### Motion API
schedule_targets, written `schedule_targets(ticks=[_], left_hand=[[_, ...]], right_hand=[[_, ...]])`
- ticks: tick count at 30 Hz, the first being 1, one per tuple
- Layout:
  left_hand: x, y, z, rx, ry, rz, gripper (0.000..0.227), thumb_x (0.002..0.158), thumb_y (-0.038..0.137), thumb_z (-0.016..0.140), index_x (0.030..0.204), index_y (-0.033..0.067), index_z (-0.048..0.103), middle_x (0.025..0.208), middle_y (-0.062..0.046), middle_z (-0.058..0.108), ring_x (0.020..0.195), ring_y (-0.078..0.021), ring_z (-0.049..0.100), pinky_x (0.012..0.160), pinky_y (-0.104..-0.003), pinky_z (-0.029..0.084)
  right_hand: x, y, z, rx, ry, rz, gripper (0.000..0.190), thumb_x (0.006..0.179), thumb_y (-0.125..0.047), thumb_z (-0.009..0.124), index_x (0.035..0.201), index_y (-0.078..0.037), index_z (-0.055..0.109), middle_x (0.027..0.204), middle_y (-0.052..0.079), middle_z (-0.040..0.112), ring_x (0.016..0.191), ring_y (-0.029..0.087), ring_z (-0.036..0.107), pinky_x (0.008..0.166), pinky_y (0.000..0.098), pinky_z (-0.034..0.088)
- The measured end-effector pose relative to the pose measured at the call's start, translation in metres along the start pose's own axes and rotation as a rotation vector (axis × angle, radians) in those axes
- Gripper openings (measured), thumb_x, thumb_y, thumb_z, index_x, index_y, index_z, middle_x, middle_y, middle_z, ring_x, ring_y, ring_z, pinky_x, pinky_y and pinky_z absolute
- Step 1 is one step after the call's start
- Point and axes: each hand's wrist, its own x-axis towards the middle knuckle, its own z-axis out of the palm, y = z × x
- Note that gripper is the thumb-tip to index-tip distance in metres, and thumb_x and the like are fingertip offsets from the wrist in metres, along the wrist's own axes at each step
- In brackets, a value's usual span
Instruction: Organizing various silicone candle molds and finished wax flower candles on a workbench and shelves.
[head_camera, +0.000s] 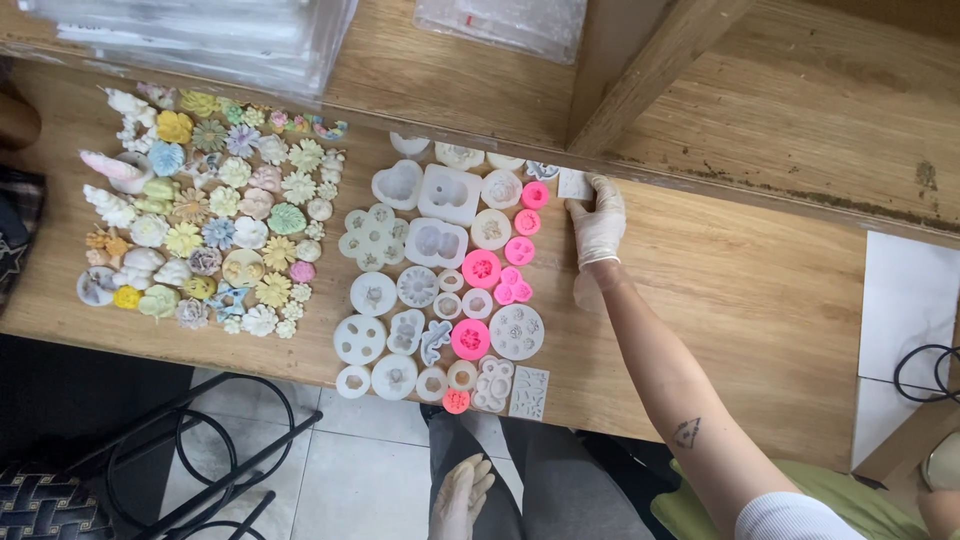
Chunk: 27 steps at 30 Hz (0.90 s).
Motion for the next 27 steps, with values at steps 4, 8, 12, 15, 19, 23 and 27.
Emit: schedule_targets(ticks=[4,8,12,15,19,23,27], left_hand=[[-0.005,0.004,0.004,0.014,0.014,0.013,0.056,0.096,0.05,0.053,0.14,0.017,0.062,0.136,-0.008,0.073,0.123,-0.0183,0.068,0.113,-0.041,0.037],[0.002,0.0,0.004,0.021,-0.001,0.023,0.056,0.095,0.051,0.055,0.139,0.0177,0.062,0.134,-0.007,0.074,0.122,-0.0179,0.068,0.112,-0.041,0.039],[0.022,-0.011,-0.001,0.021,-0.028,0.054,0.055,0.094,0.049,0.058,0.138,0.0161,0.064,0.132,-0.009,0.075,0.117,-0.0207,0.068,0.108,-0.043,0.042],[0.01,0.006,0.01,0.033,-0.049,-0.007,0.052,0.095,0.05,0.057,0.136,0.0187,0.062,0.133,-0.005,0.074,0.12,-0.0156,0.069,0.11,-0.039,0.041],[0.003,0.03,0.025,0.071,-0.048,0.056,0.05,0.095,0.046,0.057,0.134,0.0167,0.066,0.128,-0.006,0.076,0.116,-0.0164,0.069,0.108,-0.039,0.042],[-0.027,0.087,0.059,0.02,-0.193,0.164,0.046,0.097,0.038,0.057,0.132,0.009,0.065,0.125,-0.011,0.074,0.115,-0.0201,0.07,0.107,-0.04,0.048],[-0.083,0.157,0.107,0.137,-0.244,0.287,0.045,0.099,0.036,0.055,0.131,0.0055,0.066,0.125,-0.011,0.075,0.114,-0.02,0.07,0.104,-0.036,0.05]], right_hand=[[-0.004,-0.005,0.006,-0.004,0.08,0.039,0.049,0.074,-0.006,0.089,0.119,-0.007,0.071,0.119,0.014,0.071,0.111,0.032,0.067,0.1,0.0386,0.053],[0.0,-0.004,0.006,-0.138,0.102,0.001,0.046,0.072,-0.011,0.091,0.114,-0.006,0.074,0.114,0.015,0.073,0.109,0.033,0.067,0.098,0.0395,0.052],[0.002,-0.013,0.001,-0.18,0.072,0.044,0.046,0.072,-0.015,0.091,0.114,-0.006,0.074,0.113,0.015,0.073,0.108,0.034,0.067,0.097,0.04,0.052],[-0.003,-0.023,-0.008,-0.15,0.023,0.121,0.049,0.073,-0.017,0.092,0.118,-0.006,0.074,0.115,0.016,0.073,0.108,0.033,0.067,0.097,0.0393,0.051],[-0.028,-0.028,-0.029,0.061,0.175,0.128,0.051,0.078,-0.013,0.089,0.122,-0.001,0.068,0.123,0.015,0.07,0.114,0.028,0.066,0.101,0.0373,0.05],[-0.082,-0.033,-0.075,0.393,0.057,0.271,0.034,0.092,-0.01,0.076,0.124,-0.002,0.069,0.122,0.008,0.073,0.112,0.014,0.066,0.101,0.0291,0.05],[-0.137,-0.061,-0.146,0.499,0.026,0.457,0.026,0.095,-0.011,0.071,0.119,-0.002,0.073,0.113,0.006,0.076,0.102,0.011,0.068,0.092,0.0253,0.054]])
